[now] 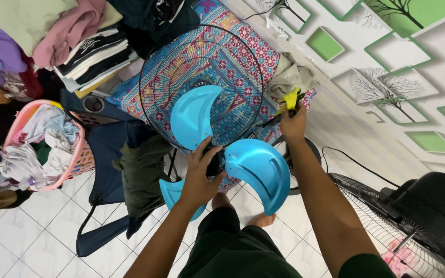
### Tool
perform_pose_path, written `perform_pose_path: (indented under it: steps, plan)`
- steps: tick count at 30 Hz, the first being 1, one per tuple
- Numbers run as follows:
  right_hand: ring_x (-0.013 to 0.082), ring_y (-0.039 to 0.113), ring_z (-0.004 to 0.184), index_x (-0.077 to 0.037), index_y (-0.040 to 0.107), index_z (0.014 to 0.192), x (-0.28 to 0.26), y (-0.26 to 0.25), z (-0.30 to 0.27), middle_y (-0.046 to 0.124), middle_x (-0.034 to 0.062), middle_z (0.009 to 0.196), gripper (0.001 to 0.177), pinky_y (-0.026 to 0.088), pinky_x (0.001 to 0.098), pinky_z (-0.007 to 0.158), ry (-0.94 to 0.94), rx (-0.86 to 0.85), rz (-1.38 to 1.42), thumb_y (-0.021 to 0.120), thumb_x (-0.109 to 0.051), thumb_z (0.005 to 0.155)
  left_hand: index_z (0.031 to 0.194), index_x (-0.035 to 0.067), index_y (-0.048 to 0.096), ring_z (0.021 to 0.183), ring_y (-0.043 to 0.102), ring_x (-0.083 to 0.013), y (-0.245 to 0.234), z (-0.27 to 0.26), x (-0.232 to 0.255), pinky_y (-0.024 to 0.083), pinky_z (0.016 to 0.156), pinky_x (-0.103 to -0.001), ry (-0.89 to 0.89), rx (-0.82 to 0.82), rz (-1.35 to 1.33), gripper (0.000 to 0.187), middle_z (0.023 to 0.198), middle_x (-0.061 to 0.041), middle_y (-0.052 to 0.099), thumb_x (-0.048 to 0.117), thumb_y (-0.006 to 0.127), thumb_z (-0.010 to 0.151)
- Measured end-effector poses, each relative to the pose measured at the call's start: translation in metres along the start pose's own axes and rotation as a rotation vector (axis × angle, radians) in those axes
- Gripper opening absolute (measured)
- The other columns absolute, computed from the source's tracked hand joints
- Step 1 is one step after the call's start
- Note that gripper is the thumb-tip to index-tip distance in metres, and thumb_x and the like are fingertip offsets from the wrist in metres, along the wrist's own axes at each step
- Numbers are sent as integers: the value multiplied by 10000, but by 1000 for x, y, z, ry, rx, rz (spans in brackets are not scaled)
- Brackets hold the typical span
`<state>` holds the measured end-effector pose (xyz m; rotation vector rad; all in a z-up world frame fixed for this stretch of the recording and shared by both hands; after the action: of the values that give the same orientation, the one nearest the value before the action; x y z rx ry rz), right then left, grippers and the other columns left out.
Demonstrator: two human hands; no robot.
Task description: The person wipes a blue fan blade with a yellow cloth, then attaches the blade to the fan motor. They secure the blade with a nut and finally attach the front wire cage to complete the assembly.
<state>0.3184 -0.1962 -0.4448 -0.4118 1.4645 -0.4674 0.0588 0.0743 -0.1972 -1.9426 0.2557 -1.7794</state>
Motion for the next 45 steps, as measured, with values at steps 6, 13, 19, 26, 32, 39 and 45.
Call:
perform_pose_path:
  steps: [6,13,19,26,32,39,45]
  plan:
    - [342,579,1202,109,471,1425,-9,6,-22,606,285,1351,644,445,462,1013,247,-293,104,642,-329,985,1383,171,577,1305,407,-435,10,15,1,422,1077,-535,16,-153,89,699,1630,-90,311,33,823,744]
    - [259,729,979,-19,692,1307,-144,-40,-107,793,153,1164,636,571,376,899,622,-954,327,477,-541,1016,1345,222,638,1316,429,-420,25,24,12,469,1040,-500,152,-277,275,674,1596,-24,389,-2,794,729]
    - [253,751,979,-20,701,1245,-246,-102,-137,766,185,1099,465,552,359,883,-34,-881,-18,775,-274,864,1473,119,517,1313,449,-421,30,21,42,440,1082,-513,297,-267,211,777,1623,-47,383,6,750,740]
    - [260,772,869,-88,732,1217,-317,-175,-161,784,164,1007,432,567,356,809,-12,-810,-85,789,-279,834,1462,59,491,1320,476,-457,30,-11,102,432,1105,-531,635,-180,385,683,1604,-99,419,5,682,809]
    - [226,739,827,-54,706,1168,-352,-251,-198,772,138,970,389,554,329,744,-150,-603,18,792,-254,845,1407,103,538,1307,536,-391,29,-53,178,385,1188,-562,937,-73,420,523,1562,-82,493,86,661,898]
    - [113,644,794,-30,703,1039,-315,-334,-259,740,63,854,185,542,261,763,-90,-313,213,773,-149,916,1434,243,580,1438,516,-181,62,-111,267,-12,1261,-546,1199,194,724,353,1540,71,572,236,592,1081]
    - [133,638,1062,8,656,1217,-251,-400,-308,720,57,1134,290,489,293,970,-83,-104,564,714,-109,958,1339,264,635,1322,593,-149,96,-169,304,174,1185,-470,1388,252,620,261,1396,83,684,239,636,1079]
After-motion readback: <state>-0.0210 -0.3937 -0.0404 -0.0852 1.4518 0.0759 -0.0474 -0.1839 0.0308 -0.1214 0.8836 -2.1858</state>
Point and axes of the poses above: each hand's wrist, its own z-axis towards the middle knuckle, its own y-axis out of the palm, x = y × z, the point moved 5 cm from there along z, towards the middle knuckle
